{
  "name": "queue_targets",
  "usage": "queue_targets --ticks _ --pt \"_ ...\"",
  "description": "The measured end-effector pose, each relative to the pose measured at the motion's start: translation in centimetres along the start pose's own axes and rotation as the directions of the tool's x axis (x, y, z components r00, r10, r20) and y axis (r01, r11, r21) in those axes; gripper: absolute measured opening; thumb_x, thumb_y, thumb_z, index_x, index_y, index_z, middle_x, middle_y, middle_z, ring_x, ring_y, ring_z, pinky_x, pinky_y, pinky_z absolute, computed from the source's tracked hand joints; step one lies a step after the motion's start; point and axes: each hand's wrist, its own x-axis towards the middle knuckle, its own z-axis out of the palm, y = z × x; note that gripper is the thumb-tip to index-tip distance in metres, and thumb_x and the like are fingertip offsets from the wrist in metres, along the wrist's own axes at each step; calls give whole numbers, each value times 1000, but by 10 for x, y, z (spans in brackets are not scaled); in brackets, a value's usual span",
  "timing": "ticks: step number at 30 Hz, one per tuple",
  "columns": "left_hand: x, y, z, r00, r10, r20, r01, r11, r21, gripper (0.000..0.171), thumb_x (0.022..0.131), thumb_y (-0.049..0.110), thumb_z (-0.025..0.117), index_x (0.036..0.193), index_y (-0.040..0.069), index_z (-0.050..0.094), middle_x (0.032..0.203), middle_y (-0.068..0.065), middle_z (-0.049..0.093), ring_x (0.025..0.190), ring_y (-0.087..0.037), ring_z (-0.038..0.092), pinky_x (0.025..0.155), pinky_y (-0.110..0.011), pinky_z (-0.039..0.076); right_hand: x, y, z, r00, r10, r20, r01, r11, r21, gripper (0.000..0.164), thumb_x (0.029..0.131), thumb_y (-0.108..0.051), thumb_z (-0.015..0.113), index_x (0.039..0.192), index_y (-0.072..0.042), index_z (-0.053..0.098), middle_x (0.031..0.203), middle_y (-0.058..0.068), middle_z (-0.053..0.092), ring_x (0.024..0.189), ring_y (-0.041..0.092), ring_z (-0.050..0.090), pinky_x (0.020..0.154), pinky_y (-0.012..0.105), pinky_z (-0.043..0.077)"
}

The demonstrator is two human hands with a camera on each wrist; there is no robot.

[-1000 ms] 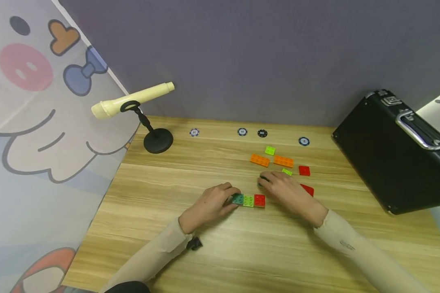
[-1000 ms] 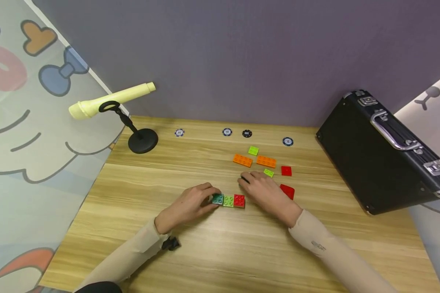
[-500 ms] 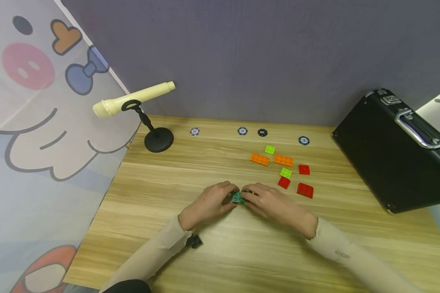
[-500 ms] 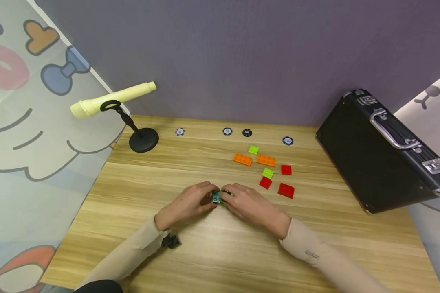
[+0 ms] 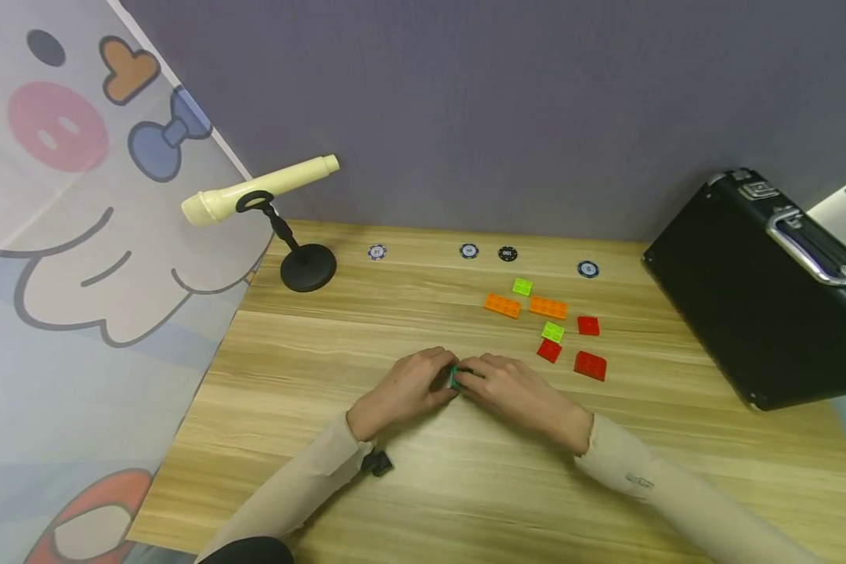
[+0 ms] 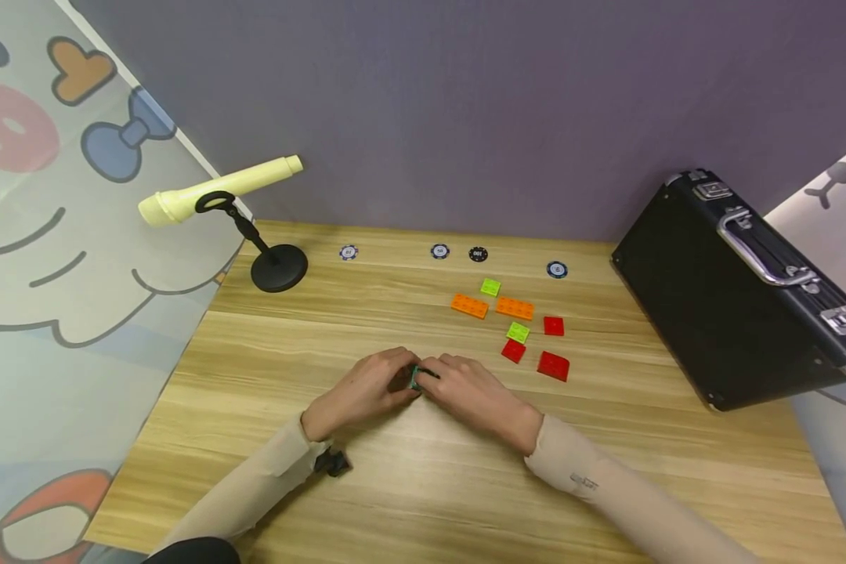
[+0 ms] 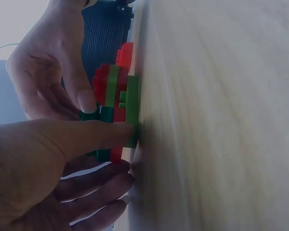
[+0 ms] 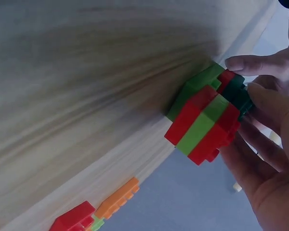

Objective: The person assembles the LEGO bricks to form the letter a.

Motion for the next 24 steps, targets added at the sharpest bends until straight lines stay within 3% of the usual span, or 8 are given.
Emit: queue_targets --ticks 5,12,19,24 --pt "0 0 -1 1000 -7 9 7 1000 -10 34 87 27 76 116 16 64 104 8 66 90 -8 62 79 -22 52 -1 0 2 1000 -7 -4 7 1000 26 29 89 -16 73 117 -14 69 112 0 64 96 11 65 76 22 57" --pt "0 0 -1 1000 -13 23 13 1000 -12 32 87 27 75 115 16 64 103 8 66 91 -6 61 81 -23 52 -2 0 3 998 -43 37 43 999 5 41 85 -4 73 125 -12 65 123 3 62 108 15 63 85 25 57" --pt "1 0 -2 1000 -15 22 16 1000 -18 31 87 27 75 115 15 64 105 7 66 93 -7 62 83 -24 53 -2 1 4 997 -48 61 49 999 -21 41 86 -4 72 126 -13 65 123 3 62 110 17 63 86 27 57" --pt "2 0 -2 999 -20 29 20 1000 -23 32 87 28 75 115 16 64 106 7 66 94 -8 62 84 -25 53 -2 3 3 997 -35 75 33 999 29 39 88 -4 69 126 -14 66 124 3 62 112 16 62 88 27 56"
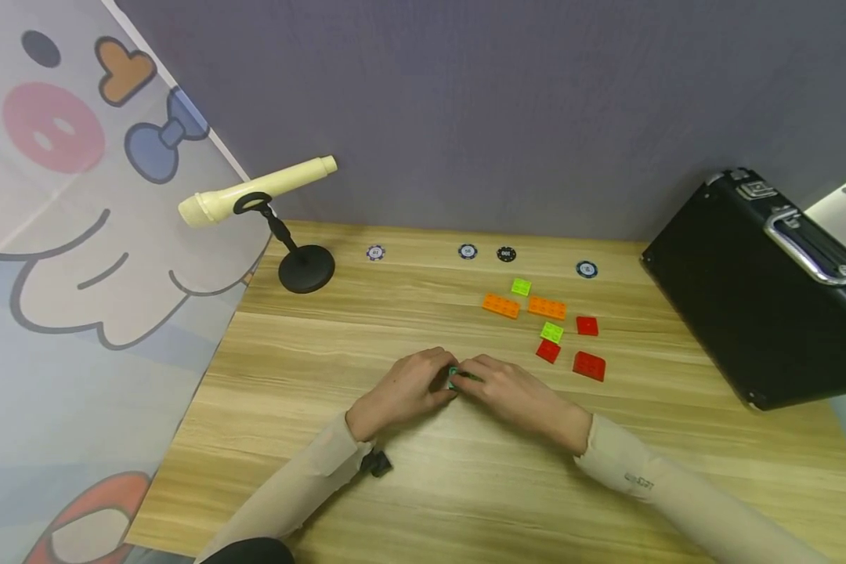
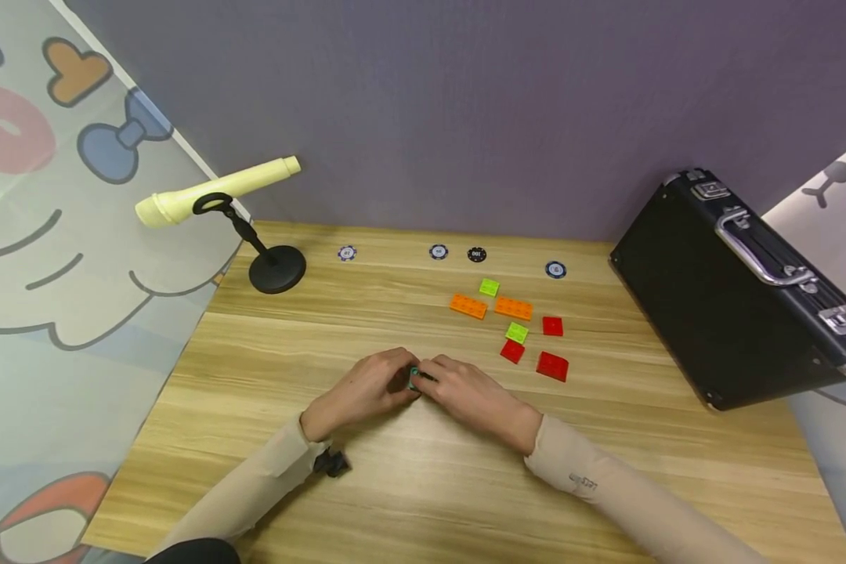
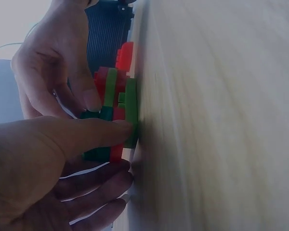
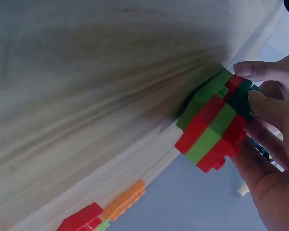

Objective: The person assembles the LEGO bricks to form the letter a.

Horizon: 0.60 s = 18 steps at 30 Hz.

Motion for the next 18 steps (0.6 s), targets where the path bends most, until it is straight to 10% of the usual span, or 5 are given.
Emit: queue_targets --ticks 18 --pt "0 -1 3 1000 7 -14 -7 1000 -10 32 88 28 75 115 16 65 108 6 67 97 -8 64 85 -26 54 -2 0 4 995 75 -63 -66 988 142 32 90 -5 68 121 -15 69 118 -3 65 107 10 62 89 25 55"
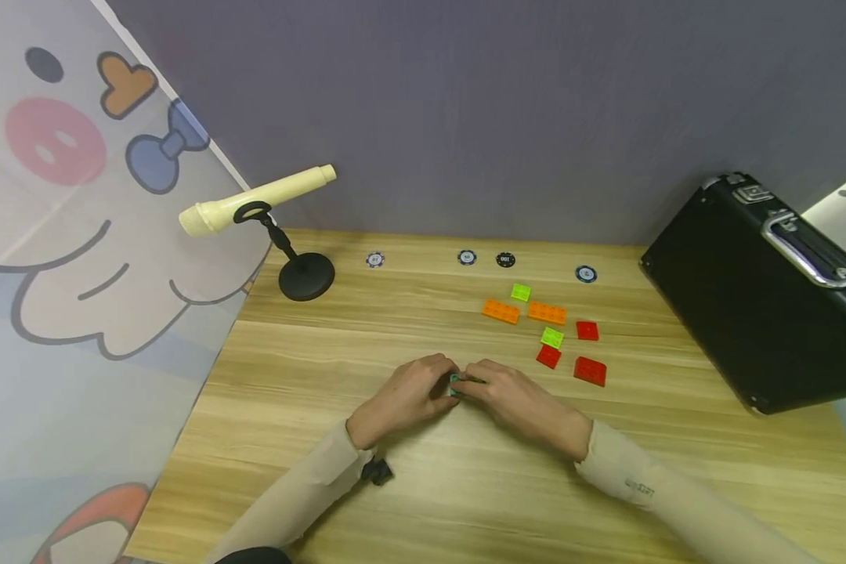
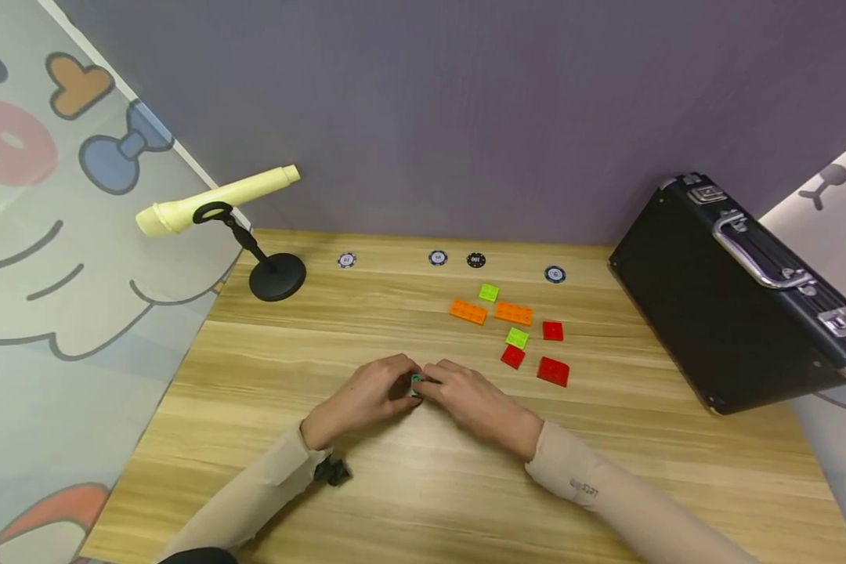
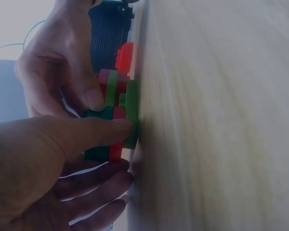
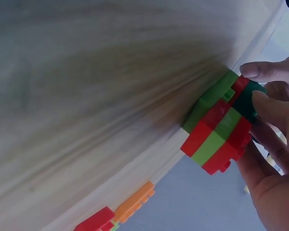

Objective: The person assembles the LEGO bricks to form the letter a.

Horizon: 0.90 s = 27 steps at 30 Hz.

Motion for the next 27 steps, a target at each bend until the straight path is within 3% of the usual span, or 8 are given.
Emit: queue_targets --ticks 11,17,22,27 --pt "-1 2 3 1000 24 -5 -24 1000 -1 32 88 29 74 116 16 66 106 7 67 95 -7 64 83 -24 54 -11 -1 -1 1000 -16 -5 16 998 -62 36 90 -12 70 126 -15 67 123 1 65 111 15 64 87 27 57" --pt "-4 3 2 1000 4 -4 -4 1000 1 32 87 27 75 115 16 66 106 7 67 96 -8 65 83 -25 54 -18 0 -8 1000 -1 -22 2 998 62 43 90 -17 71 131 -12 62 133 4 62 122 20 59 96 35 54" --pt "-3 3 1 1000 1 3 -1 1000 9 34 86 28 76 116 14 66 105 7 67 94 -6 64 82 -24 54 -28 12 -21 989 128 -74 -127 992 15 37 89 -20 72 125 -12 66 125 4 66 115 21 63 91 38 56" --pt "-1 2 1 1000 -7 3 7 1000 6 35 86 27 77 116 14 66 104 7 67 92 -5 62 81 -23 53 -45 30 -28 943 321 -90 -328 942 -76 21 86 -7 73 106 -4 69 104 8 66 92 24 65 77 37 57"
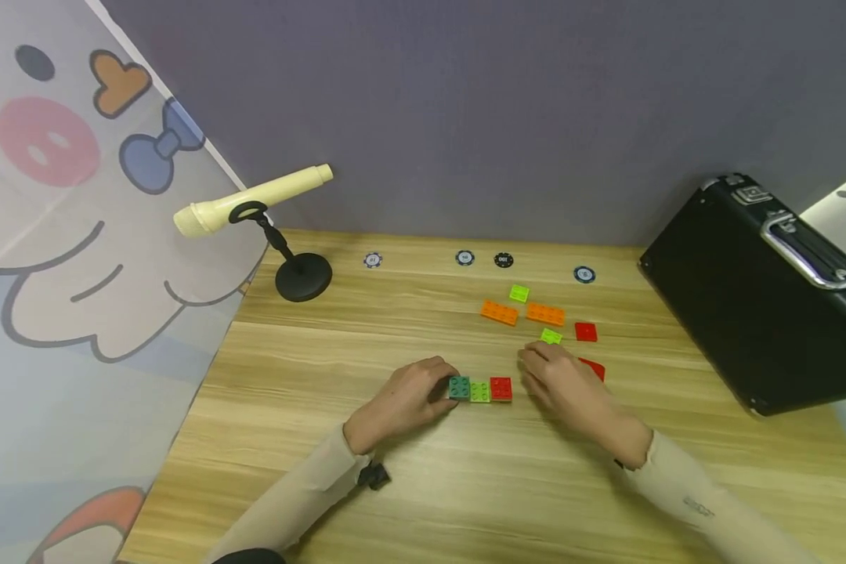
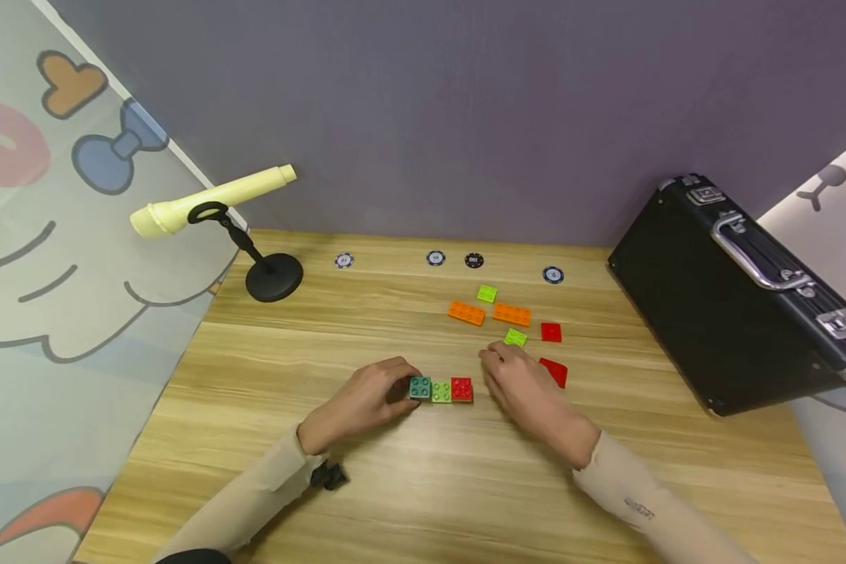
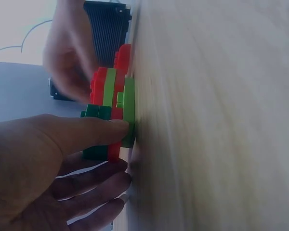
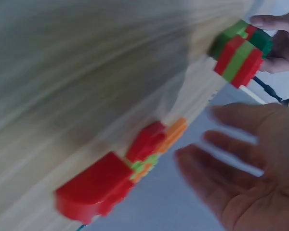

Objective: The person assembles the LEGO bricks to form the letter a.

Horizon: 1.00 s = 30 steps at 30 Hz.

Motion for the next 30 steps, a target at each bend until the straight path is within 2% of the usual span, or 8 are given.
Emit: queue_targets --ticks 2,5,7,13,16,20,30 --pt "0 -1 0 1000 -4 0 4 1000 1 35 85 28 77 116 15 66 105 7 67 91 -4 61 81 -23 53 -4 6 0 999 46 27 -44 998 -45 15 84 0 72 98 -3 67 97 9 63 84 23 62 72 35 56" --pt "0 -1 -1 1000 -6 2 6 1000 4 35 86 28 77 116 15 66 105 7 67 91 -4 61 81 -23 53 -8 10 3 995 69 66 -63 993 -96 15 83 7 70 92 -2 63 92 10 61 79 24 60 69 34 54" --pt "0 -1 -1 1000 -3 8 3 1000 3 35 86 28 77 116 15 66 105 7 67 91 -4 61 81 -23 53 -10 10 6 995 67 70 -59 992 -109 16 82 9 69 93 -2 64 94 11 63 82 25 62 71 36 56" --pt "0 -1 0 1000 4 10 -4 1000 -7 35 85 28 77 116 15 66 104 7 67 91 -5 61 80 -22 53 -11 8 8 998 61 29 -59 996 -66 20 83 3 73 103 -1 68 101 11 66 91 26 64 78 38 57" --pt "0 -1 0 1000 5 7 -5 1000 -12 36 85 28 77 116 15 66 104 7 67 90 -4 61 79 -22 53 -11 8 8 994 109 16 -107 992 -68 22 86 -2 72 107 0 68 105 13 66 93 28 64 79 39 57" --pt "1 -1 1 1000 3 21 -3 1000 -15 36 86 29 77 117 15 66 104 7 67 90 -5 61 79 -22 52 -11 7 11 986 164 43 -161 984 -71 25 87 -5 72 110 2 67 107 15 67 95 30 65 80 42 58" --pt "2 -1 -2 1000 -1 23 2 1000 -18 36 86 27 77 117 14 66 105 6 67 92 -6 62 81 -23 53 -8 4 18 992 110 62 -104 991 -89 22 90 -11 69 111 -5 66 109 11 66 98 28 66 80 41 58"
